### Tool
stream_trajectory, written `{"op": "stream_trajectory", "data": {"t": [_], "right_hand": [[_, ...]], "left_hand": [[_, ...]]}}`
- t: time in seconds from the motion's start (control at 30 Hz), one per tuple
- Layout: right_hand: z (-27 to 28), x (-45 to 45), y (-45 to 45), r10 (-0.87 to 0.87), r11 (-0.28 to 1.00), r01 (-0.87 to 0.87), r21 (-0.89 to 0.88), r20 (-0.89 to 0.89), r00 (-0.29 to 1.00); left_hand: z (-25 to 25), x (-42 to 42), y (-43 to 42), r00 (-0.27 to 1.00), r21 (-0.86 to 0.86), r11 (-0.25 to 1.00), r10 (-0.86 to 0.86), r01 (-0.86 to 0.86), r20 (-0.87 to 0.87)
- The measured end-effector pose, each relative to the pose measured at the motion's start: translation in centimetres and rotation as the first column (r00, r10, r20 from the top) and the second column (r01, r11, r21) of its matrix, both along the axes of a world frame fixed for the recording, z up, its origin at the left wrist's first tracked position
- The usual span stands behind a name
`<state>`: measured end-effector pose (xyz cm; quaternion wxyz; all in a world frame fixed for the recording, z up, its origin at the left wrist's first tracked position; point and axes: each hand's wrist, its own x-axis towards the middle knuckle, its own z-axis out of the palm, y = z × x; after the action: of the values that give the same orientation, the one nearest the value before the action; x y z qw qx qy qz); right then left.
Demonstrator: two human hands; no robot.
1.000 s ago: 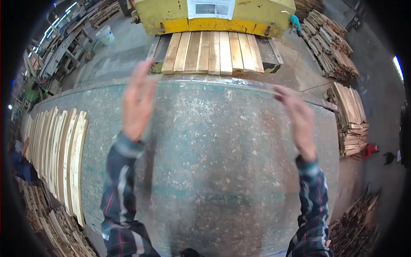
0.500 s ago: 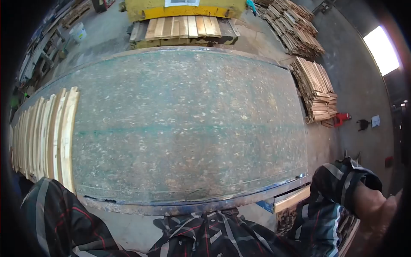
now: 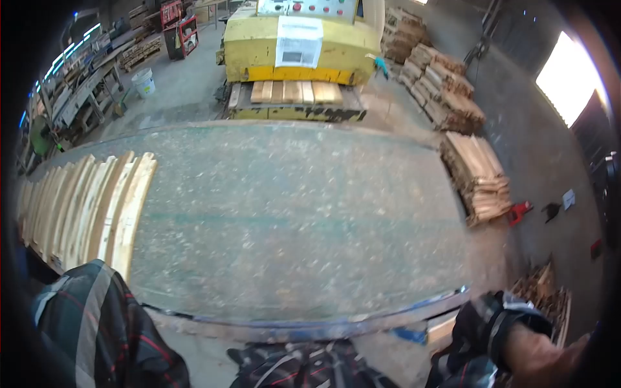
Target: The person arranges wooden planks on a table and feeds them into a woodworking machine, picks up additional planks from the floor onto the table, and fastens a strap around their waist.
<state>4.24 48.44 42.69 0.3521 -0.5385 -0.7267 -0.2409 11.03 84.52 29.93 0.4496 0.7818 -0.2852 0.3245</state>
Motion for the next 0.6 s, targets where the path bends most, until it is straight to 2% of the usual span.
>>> {"op": "stream_trajectory", "data": {"t": [0.1, 0.23, 0.6], "right_hand": [[0.9, -0.3, 1.0, 0.003, 1.0, -0.003, 0.012, -0.047, 0.999], [1.1, -0.1, 1.4, 0.075, 0.997, -0.075, 0.024, 0.011, 0.997], [1.1, 4.7, 0.6, 0.344, 0.935, -0.347, 0.076, 0.053, 0.937]], "left_hand": [[0.7, -1.1, 0.2, 0.999, 0.005, 1.0, -0.013, 0.013, -0.042], [1.1, -2.0, -0.2, 1.0, 0.022, 1.0, 0.009, -0.009, -0.027], [4.2, -5.6, -1.9, 0.993, 0.114, 0.988, 0.099, -0.106, 0.062]]}}
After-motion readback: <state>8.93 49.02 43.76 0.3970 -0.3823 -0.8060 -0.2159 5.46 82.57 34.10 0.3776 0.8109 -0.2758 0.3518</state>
